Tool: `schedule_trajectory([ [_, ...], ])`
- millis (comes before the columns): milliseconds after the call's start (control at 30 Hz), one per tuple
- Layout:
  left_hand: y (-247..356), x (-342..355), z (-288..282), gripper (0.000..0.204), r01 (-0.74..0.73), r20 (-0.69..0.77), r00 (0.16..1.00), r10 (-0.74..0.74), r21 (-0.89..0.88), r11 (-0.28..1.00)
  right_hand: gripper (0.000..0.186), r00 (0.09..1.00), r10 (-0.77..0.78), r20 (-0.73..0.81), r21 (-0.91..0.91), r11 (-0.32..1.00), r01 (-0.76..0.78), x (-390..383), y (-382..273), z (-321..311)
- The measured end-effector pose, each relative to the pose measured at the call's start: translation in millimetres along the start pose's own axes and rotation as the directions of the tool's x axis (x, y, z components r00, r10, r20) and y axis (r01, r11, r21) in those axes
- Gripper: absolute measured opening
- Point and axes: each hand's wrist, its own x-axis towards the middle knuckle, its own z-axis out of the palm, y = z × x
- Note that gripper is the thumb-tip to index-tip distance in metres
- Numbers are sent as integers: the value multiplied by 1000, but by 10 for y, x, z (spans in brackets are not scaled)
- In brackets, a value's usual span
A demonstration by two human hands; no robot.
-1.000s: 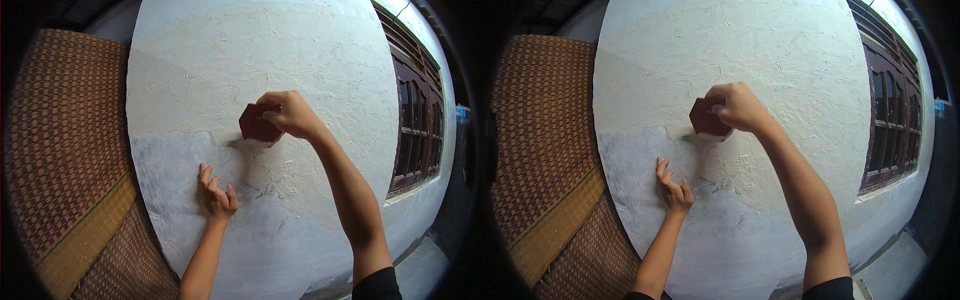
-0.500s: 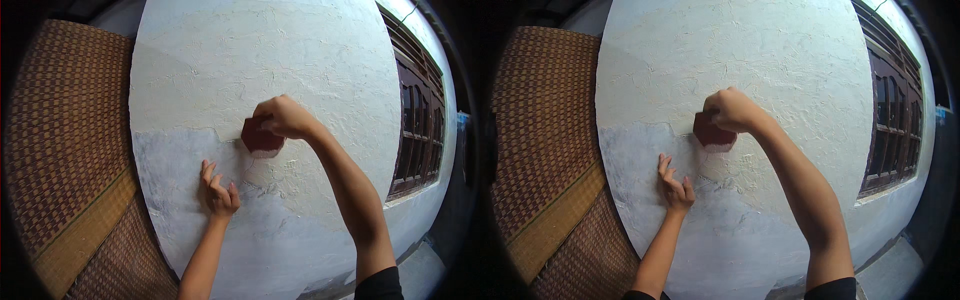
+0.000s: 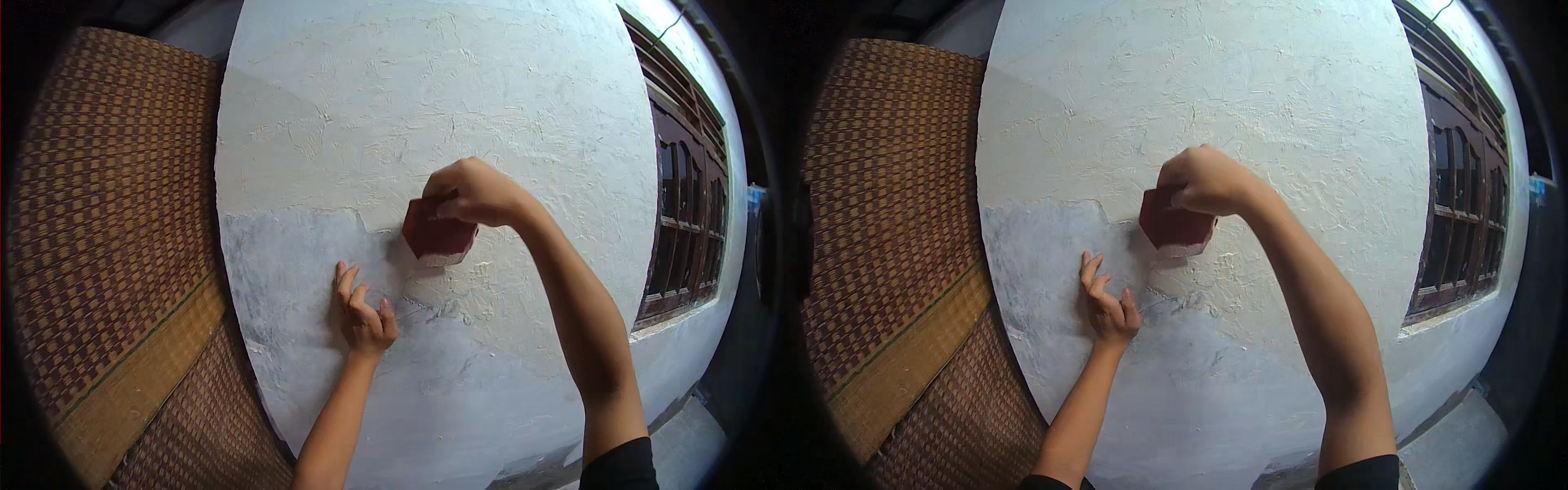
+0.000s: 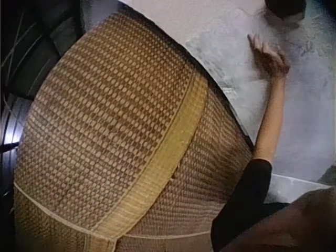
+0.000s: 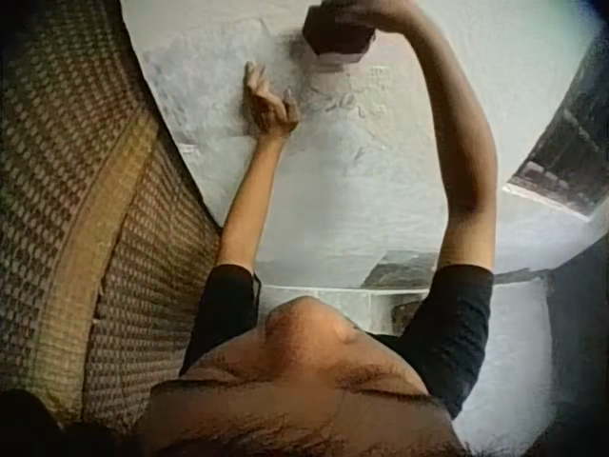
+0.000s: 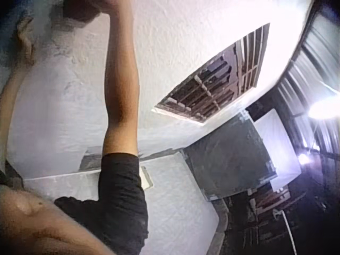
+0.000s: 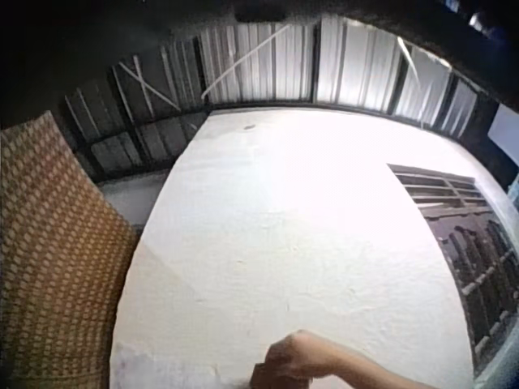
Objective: The person applies wall putty to a damaged section of a wall using a plastic scraper.
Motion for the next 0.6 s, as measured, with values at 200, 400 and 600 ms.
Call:
schedule_trajectory([
  [200, -25, -32, 11, 30, -8, 16, 1000, 9, -23, 1000, 26, 968, 109, -224, 185, 980, -67, 13, 39, -55],
  [400, -3, -19, -11, 30, 11, 34, 999, -11, -11, 1000, 25, 981, 35, -192, 12, 999, -34, 63, 55, 25],
  [600, -28, -16, -8, 30, -5, 26, 1000, 5, -3, 1000, 24, 996, -50, 74, 72, 996, 45, 1, -5, 166],
])
